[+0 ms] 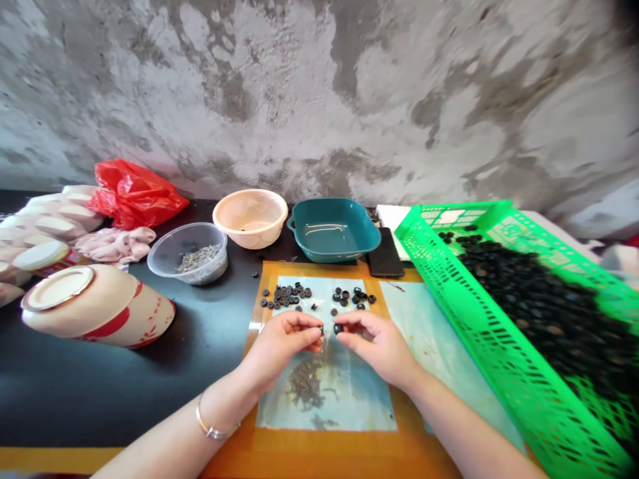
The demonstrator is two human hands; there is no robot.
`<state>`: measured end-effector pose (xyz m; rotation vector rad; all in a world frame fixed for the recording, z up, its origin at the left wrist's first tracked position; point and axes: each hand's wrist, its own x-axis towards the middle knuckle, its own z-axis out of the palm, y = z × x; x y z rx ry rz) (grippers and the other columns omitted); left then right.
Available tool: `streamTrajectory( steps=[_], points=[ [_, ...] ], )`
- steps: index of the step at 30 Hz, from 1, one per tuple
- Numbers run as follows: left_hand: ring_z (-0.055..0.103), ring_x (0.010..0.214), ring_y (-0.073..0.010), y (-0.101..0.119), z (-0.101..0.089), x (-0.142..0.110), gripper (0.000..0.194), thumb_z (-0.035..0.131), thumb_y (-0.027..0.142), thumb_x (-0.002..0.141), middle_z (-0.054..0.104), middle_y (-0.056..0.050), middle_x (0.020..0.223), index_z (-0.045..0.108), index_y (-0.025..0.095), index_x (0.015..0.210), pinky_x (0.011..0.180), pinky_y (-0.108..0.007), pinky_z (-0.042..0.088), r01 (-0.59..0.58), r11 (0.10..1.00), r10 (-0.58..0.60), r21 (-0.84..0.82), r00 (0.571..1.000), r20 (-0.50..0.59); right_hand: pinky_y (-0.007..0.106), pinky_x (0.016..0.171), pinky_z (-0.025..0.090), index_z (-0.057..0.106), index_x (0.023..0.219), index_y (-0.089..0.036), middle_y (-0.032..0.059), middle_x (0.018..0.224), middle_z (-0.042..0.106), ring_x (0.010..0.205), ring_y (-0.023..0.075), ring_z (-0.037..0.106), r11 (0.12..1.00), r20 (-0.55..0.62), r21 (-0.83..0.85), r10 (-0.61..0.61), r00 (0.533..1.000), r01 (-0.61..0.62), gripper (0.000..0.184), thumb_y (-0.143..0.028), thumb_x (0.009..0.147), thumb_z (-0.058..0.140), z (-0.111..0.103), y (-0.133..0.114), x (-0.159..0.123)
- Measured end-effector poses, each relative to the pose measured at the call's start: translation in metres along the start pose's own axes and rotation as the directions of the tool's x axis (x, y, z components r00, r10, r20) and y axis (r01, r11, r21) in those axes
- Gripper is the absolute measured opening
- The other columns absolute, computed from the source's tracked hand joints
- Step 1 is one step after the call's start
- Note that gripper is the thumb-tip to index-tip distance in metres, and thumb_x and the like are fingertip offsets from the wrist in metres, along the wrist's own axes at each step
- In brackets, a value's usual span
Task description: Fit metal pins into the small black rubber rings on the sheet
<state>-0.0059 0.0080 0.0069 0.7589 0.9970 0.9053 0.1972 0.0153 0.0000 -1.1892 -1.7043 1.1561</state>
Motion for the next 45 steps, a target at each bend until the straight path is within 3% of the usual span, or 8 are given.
streamTrajectory(
  steps=[5,12,17,38,45],
  points=[
    [0.065,0.06,-0.0139,0.0005,0.0014,-0.0023,0.032,0.084,0.033,0.062,0.071,-0.003,0.073,0.07,0.012,0.083,0.066,-0.029,0.052,-0.04,0.999,0.041,0.028,0.999,-0.028,0.032,0.075,0.06,0.07,0.102,-0.021,0.0053,0.093,0.074,0.08,0.0185,0.071,0.994,0.033,0.103,0.029,0.999,-0.033,0.022,-0.024,0.08,0.069,0.0067,0.0001,-0.0041],
    [0.064,0.062,-0.0151,0.0042,0.0033,-0.0062,0.029,0.085,0.03,0.06,0.071,-0.003,0.068,0.071,0.013,0.079,0.066,-0.029,0.051,-0.092,0.993,0.096,0.071,0.994,-0.043,0.032,0.078,0.058,0.072,0.101,-0.025,0.0027,0.089,0.073,0.079,0.0178,0.069,0.983,-0.018,-0.106,-0.152,0.988,0.149,0.021,-0.021,0.08,0.071,0.0092,0.0019,-0.0096],
    [0.063,0.064,-0.0146,0.0062,0.0048,-0.008,0.026,0.085,0.029,0.059,0.071,-0.003,0.07,0.073,0.014,0.077,0.066,-0.027,0.051,-0.086,0.993,0.088,0.082,0.996,-0.031,0.029,0.073,0.057,0.07,0.102,-0.025,0.002,0.084,0.071,0.076,0.0165,0.068,0.954,-0.005,-0.164,-0.256,0.967,0.251,0.021,-0.02,0.082,0.069,0.0084,-0.0032,-0.0101],
    [0.061,0.066,-0.0141,0.0082,0.0065,-0.0097,0.02,0.083,0.028,0.061,0.069,-0.003,0.072,0.074,0.015,0.073,0.064,-0.025,0.049,-0.107,0.987,0.109,0.122,0.994,-0.007,0.028,0.071,0.055,0.07,0.103,-0.026,0.0013,0.084,0.071,0.075,0.016,0.068,0.949,0.01,-0.163,-0.271,0.963,0.269,0.02,-0.021,0.083,0.069,0.0091,-0.0037,-0.0099],
    [0.059,0.062,-0.0136,0.0059,0.0054,-0.0093,0.021,0.083,0.031,0.061,0.067,-0.003,0.069,0.073,0.014,0.07,0.062,-0.025,0.047,-0.103,0.984,0.102,0.143,0.995,0.013,0.029,0.074,0.054,0.069,0.103,-0.026,0.0014,0.086,0.073,0.079,0.0165,0.068,0.915,0.028,-0.141,-0.379,0.925,0.379,0.02,-0.019,0.084,0.069,0.0081,-0.0061,-0.0081]
  ],
)
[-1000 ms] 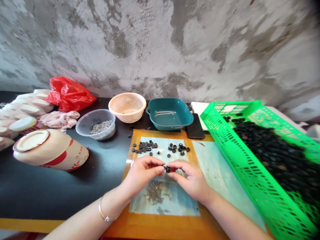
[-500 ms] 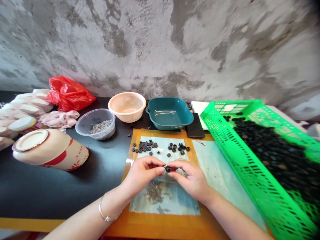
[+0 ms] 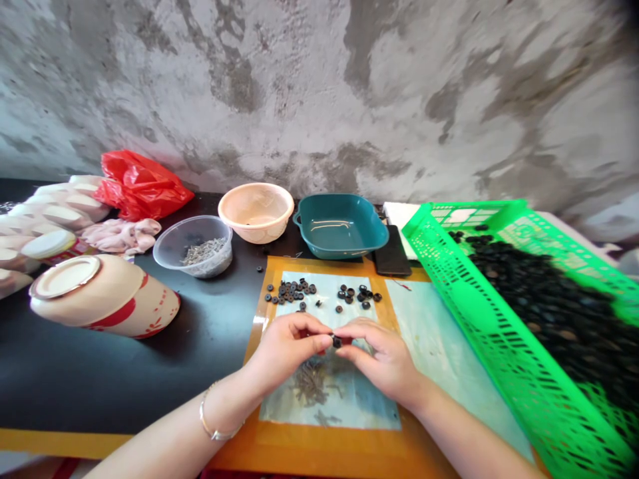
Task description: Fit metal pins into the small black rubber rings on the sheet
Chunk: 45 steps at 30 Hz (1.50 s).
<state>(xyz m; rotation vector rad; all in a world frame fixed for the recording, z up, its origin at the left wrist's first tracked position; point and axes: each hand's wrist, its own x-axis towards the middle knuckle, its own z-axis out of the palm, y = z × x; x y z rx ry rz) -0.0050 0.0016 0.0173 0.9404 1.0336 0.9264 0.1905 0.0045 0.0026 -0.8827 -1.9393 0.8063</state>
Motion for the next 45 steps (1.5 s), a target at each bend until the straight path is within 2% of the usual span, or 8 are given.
streamTrajectory(
  steps=[5,7,14,20,23,30,45],
  points=[
    [0.057,0.06,-0.0129,0.0005,-0.0006,-0.0004,0.02,0.081,0.032,0.064,0.066,-0.002,0.064,0.071,0.014,0.067,0.061,-0.024,0.045,-0.012,1.0,0.011,0.021,1.0,0.028,0.028,0.071,0.053,0.067,0.105,-0.026,0.0007,0.083,0.073,0.075,0.0152,0.067,0.995,0.009,0.011,-0.096,0.995,0.096,0.021,-0.018,0.086,0.067,0.0005,0.001,0.0015],
    [0.057,0.059,-0.0125,0.0002,-0.0011,-0.0008,0.02,0.079,0.031,0.065,0.065,-0.002,0.062,0.07,0.014,0.065,0.06,-0.024,0.044,-0.016,0.999,0.015,0.045,0.999,0.028,0.027,0.07,0.053,0.067,0.105,-0.026,0.0006,0.083,0.073,0.074,0.0147,0.067,0.995,0.004,0.01,-0.099,0.995,0.098,0.022,-0.016,0.085,0.068,0.0015,0.0012,0.0008],
    [0.056,0.059,-0.0124,-0.0004,-0.0023,0.0002,0.022,0.077,0.033,0.067,0.064,-0.001,0.06,0.066,0.014,0.061,0.06,-0.024,0.043,0.0,0.996,-0.001,0.089,1.0,0.01,0.024,0.071,0.057,0.07,0.104,-0.026,0.0007,0.088,0.075,0.077,0.0144,0.071,0.991,0.04,0.081,0.105,0.994,-0.107,0.022,-0.021,0.082,0.072,0.0025,0.0,-0.0046],
    [0.055,0.056,-0.0123,-0.0025,-0.004,0.0014,0.024,0.076,0.035,0.068,0.063,-0.001,0.057,0.066,0.014,0.062,0.059,-0.024,0.042,0.039,0.996,-0.043,0.081,0.998,0.049,0.022,0.072,0.057,0.072,0.098,-0.025,0.0,0.086,0.076,0.076,0.0138,0.072,0.98,0.046,0.094,0.175,0.984,-0.178,0.018,-0.019,0.081,0.072,0.0026,0.0005,-0.0047],
    [0.056,0.056,-0.0122,-0.0029,-0.0041,0.001,0.025,0.077,0.036,0.068,0.064,-0.001,0.057,0.067,0.014,0.062,0.059,-0.024,0.043,0.044,0.998,-0.047,0.05,0.997,0.067,0.021,0.071,0.057,0.071,0.099,-0.025,-0.0005,0.085,0.076,0.074,0.013,0.071,0.985,0.032,0.077,0.153,0.988,-0.155,0.019,-0.019,0.081,0.073,0.0028,-0.0007,-0.0041],
    [0.056,0.056,-0.0112,0.0025,-0.0005,-0.0031,0.023,0.079,0.033,0.067,0.064,0.0,0.06,0.067,0.014,0.061,0.058,-0.023,0.043,-0.006,1.0,0.005,0.012,0.998,0.064,0.023,0.075,0.055,0.069,0.102,-0.025,0.0008,0.087,0.074,0.08,0.0133,0.069,0.999,-0.005,0.041,-0.009,1.0,0.009,0.021,-0.016,0.083,0.07,0.0004,-0.006,-0.0026],
    [0.056,0.057,-0.0114,0.0049,0.0014,-0.0056,0.018,0.078,0.029,0.067,0.063,0.0,0.062,0.067,0.015,0.063,0.059,-0.024,0.042,-0.027,0.999,0.027,-0.017,0.999,0.026,0.026,0.073,0.054,0.064,0.108,-0.027,0.001,0.089,0.07,0.082,0.0151,0.068,0.999,0.007,0.054,0.003,1.0,-0.003,0.025,-0.017,0.085,0.068,0.0001,0.0004,-0.0075]
  ],
)
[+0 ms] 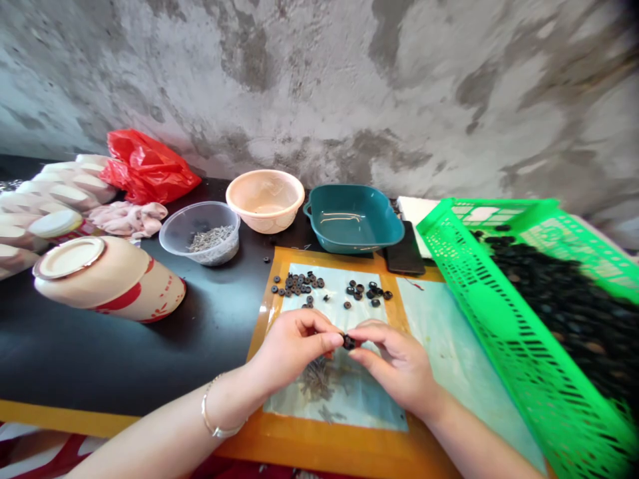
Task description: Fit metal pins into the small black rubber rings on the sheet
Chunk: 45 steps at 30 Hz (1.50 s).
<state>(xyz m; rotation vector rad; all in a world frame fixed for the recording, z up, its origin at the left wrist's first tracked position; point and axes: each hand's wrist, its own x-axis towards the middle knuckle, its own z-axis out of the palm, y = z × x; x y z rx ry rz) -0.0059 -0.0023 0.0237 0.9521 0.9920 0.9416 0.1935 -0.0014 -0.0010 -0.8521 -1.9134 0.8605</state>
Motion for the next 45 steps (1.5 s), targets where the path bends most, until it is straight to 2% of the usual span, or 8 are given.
streamTrajectory(
  steps=[17,23,28,36,45],
  points=[
    [0.055,0.059,-0.0129,-0.004,-0.001,0.0,0.024,0.074,0.035,0.071,0.062,-0.001,0.06,0.065,0.015,0.061,0.061,-0.025,0.042,0.023,0.996,-0.024,0.089,1.0,0.014,0.027,0.07,0.055,0.066,0.103,-0.027,0.0012,0.085,0.071,0.077,0.0159,0.069,0.999,0.011,-0.042,0.004,1.0,-0.004,0.02,-0.019,0.085,0.068,0.001,-0.001,0.003],
    [0.055,0.057,-0.013,-0.008,-0.002,0.003,0.031,0.074,0.042,0.072,0.061,-0.001,0.06,0.063,0.015,0.061,0.059,-0.026,0.043,0.074,0.992,-0.077,0.104,0.997,0.027,0.028,0.07,0.055,0.066,0.098,-0.026,0.0012,0.084,0.07,0.077,0.0161,0.068,0.998,-0.002,-0.065,-0.002,1.0,0.002,0.015,-0.02,0.085,0.068,0.002,0.0,0.004],
    [0.055,0.053,-0.0126,-0.01,-0.003,0.004,0.039,0.077,0.05,0.066,0.06,-0.001,0.057,0.062,0.014,0.061,0.056,-0.026,0.045,0.138,0.988,-0.14,0.074,0.99,0.026,0.028,0.069,0.054,0.067,0.096,-0.025,0.0016,0.082,0.071,0.076,0.0165,0.068,0.998,0.018,-0.066,0.014,1.0,-0.013,0.011,-0.022,0.085,0.068,0.002,0.001,0.003],
    [0.053,0.049,-0.0115,-0.012,-0.002,0.004,0.04,0.079,0.05,0.062,0.06,0.0,0.053,0.062,0.014,0.059,0.052,-0.024,0.044,0.199,0.978,-0.201,0.054,0.979,0.03,0.026,0.066,0.054,0.066,0.091,-0.025,0.0,0.078,0.07,0.071,0.015,0.067,0.998,0.036,-0.068,-0.005,0.999,0.007,0.007,-0.023,0.084,0.069,0.001,-0.002,0.006],
    [0.054,0.057,-0.0103,-0.008,0.001,0.002,0.023,0.081,0.035,0.064,0.065,-0.001,0.065,0.072,0.014,0.065,0.059,-0.024,0.041,0.092,0.994,-0.088,-0.067,0.994,0.06,0.028,0.069,0.054,0.066,0.094,-0.024,0.0014,0.08,0.069,0.074,0.0159,0.067,0.999,-0.009,0.007,0.036,0.999,-0.036,0.01,-0.025,0.085,0.069,0.003,0.002,0.002]
  ],
)
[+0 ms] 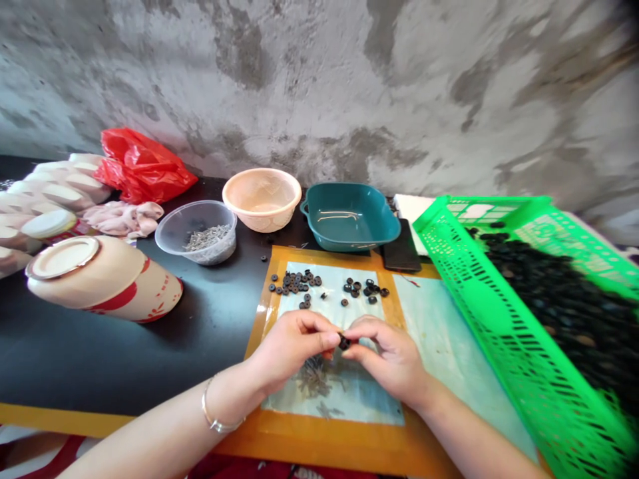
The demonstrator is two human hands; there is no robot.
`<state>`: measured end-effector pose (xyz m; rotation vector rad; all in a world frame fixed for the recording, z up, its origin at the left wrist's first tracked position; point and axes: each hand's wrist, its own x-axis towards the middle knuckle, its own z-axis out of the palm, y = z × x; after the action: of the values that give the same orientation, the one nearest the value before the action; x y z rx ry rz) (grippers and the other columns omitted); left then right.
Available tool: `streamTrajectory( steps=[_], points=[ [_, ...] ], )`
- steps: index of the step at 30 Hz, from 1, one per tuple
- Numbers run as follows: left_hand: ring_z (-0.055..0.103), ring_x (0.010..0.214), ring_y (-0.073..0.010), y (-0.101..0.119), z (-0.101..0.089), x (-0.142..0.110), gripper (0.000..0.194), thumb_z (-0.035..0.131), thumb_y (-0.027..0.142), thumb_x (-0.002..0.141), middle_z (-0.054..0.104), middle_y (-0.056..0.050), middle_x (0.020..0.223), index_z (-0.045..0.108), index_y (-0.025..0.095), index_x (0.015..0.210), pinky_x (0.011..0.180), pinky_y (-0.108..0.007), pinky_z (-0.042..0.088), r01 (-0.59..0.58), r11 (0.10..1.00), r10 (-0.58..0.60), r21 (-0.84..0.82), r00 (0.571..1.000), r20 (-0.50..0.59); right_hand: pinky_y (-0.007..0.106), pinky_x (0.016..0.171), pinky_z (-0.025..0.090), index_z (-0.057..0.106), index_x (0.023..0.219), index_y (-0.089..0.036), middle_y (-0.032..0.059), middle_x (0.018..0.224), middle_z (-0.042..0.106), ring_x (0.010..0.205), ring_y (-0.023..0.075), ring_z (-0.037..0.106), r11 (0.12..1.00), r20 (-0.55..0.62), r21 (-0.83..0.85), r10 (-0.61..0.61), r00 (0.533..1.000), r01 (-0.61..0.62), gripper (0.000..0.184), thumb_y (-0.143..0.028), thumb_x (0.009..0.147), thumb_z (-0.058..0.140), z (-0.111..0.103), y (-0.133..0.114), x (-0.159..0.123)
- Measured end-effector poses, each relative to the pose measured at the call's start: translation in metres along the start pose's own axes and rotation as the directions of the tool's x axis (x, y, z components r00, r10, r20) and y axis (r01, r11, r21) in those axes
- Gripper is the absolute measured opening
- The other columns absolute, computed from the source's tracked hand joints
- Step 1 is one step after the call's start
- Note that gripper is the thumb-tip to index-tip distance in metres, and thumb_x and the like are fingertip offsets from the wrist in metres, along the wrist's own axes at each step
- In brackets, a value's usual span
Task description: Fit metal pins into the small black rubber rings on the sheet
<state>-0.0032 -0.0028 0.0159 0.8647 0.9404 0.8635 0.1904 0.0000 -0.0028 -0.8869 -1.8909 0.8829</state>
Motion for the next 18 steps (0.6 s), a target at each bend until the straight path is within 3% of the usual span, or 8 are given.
streamTrajectory(
  steps=[6,18],
  points=[
    [0.052,0.059,-0.0107,-0.001,0.002,-0.0011,0.026,0.084,0.038,0.061,0.065,-0.002,0.065,0.076,0.015,0.069,0.061,-0.025,0.039,0.032,0.997,-0.029,-0.075,0.999,0.038,0.03,0.068,0.052,0.064,0.093,-0.023,0.0012,0.077,0.067,0.071,0.0156,0.065,0.997,0.002,0.071,-0.032,0.999,0.032,0.01,-0.03,0.086,0.069,0.0016,0.0002,0.0004],
    [0.052,0.06,-0.0101,-0.0053,0.0027,0.0,0.025,0.087,0.036,0.06,0.066,-0.003,0.068,0.078,0.015,0.07,0.061,-0.024,0.039,0.102,0.976,-0.083,-0.192,0.991,0.104,0.028,0.064,0.049,0.061,0.091,-0.023,0.0008,0.073,0.064,0.069,0.0151,0.061,0.996,0.012,0.04,-0.085,0.996,0.085,0.013,-0.035,0.088,0.066,0.0024,-0.004,0.0029]
  ],
)
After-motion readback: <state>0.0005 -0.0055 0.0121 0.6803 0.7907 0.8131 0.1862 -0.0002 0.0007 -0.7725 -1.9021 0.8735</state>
